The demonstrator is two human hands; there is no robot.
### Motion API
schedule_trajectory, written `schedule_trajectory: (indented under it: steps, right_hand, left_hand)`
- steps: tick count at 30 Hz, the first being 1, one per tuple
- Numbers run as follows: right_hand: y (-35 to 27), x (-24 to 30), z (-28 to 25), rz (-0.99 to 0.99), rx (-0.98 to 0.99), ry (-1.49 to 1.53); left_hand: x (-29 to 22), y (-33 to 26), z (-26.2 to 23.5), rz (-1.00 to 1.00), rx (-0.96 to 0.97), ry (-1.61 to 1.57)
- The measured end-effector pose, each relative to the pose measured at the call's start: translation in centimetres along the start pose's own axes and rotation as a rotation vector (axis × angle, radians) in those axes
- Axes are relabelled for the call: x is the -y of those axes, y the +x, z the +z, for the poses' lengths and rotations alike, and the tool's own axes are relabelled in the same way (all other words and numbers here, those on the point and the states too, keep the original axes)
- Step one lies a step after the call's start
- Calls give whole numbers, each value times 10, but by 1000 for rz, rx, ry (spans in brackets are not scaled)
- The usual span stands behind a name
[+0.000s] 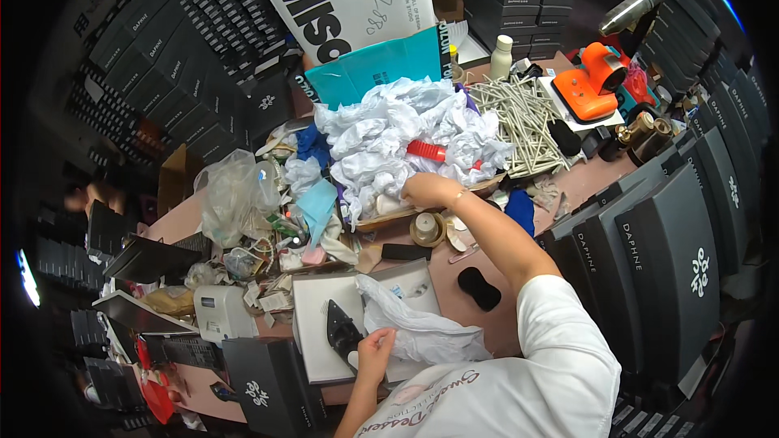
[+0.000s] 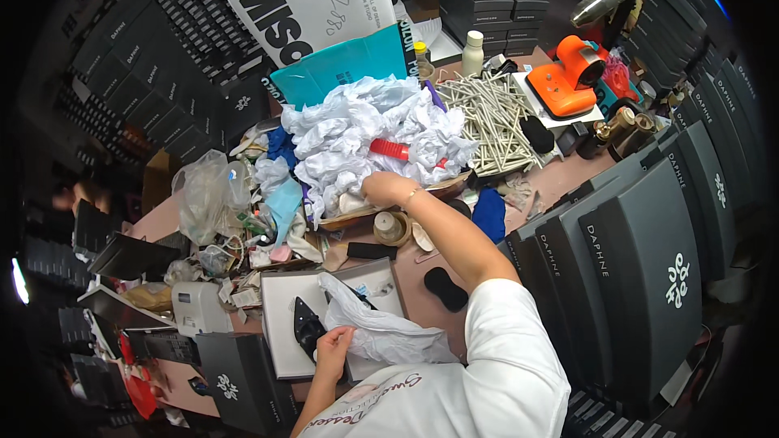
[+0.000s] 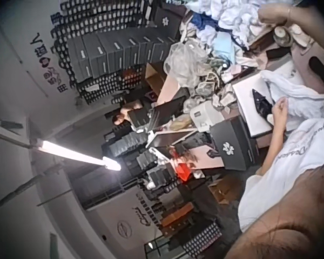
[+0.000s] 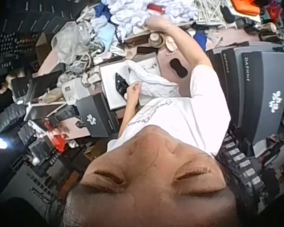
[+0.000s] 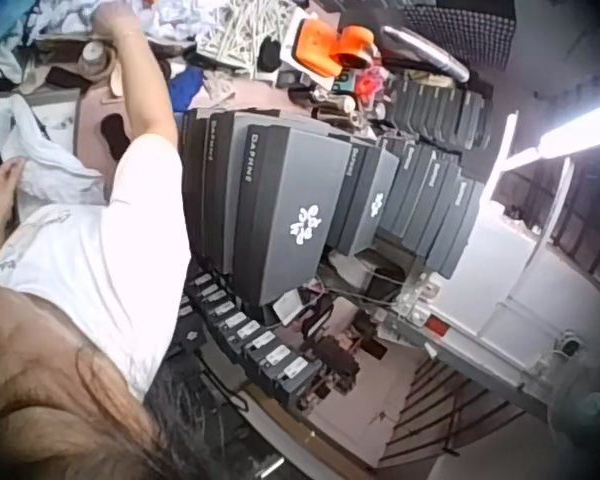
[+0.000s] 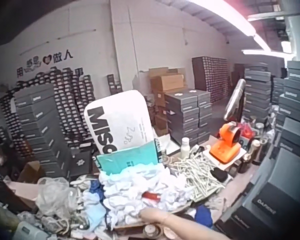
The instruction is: Packing black high-heeled shoes into a branded box after applying an identification label.
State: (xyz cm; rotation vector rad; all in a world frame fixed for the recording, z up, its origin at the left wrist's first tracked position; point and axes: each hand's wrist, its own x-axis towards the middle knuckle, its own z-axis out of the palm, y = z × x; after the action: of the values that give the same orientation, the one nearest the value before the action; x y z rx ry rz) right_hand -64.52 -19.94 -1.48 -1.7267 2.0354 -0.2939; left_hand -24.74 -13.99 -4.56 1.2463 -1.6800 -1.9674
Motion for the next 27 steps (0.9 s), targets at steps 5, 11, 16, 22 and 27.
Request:
schedule_trajectory:
  steps: [5,11,16,22,27]
  right_hand:
    - [-84,-37,-61,579,-645,-390]
    - [-143,-87,-41,679,-1040,26]
    - [-199,32,-36,280,-1238,566]
    - [-229,189,31,-444,-840,-75]
    - [-240,221,92,-424,-416,15]
  left_hand:
    - [-1,-1,3,52,-5,20]
    - [-34,-10,9,359,-78,202]
    - [-46,-10,6,365,-22,246]
    - [-62,-34,20,268,209,-220]
    - [-35,-37,21,174,-8,-377]
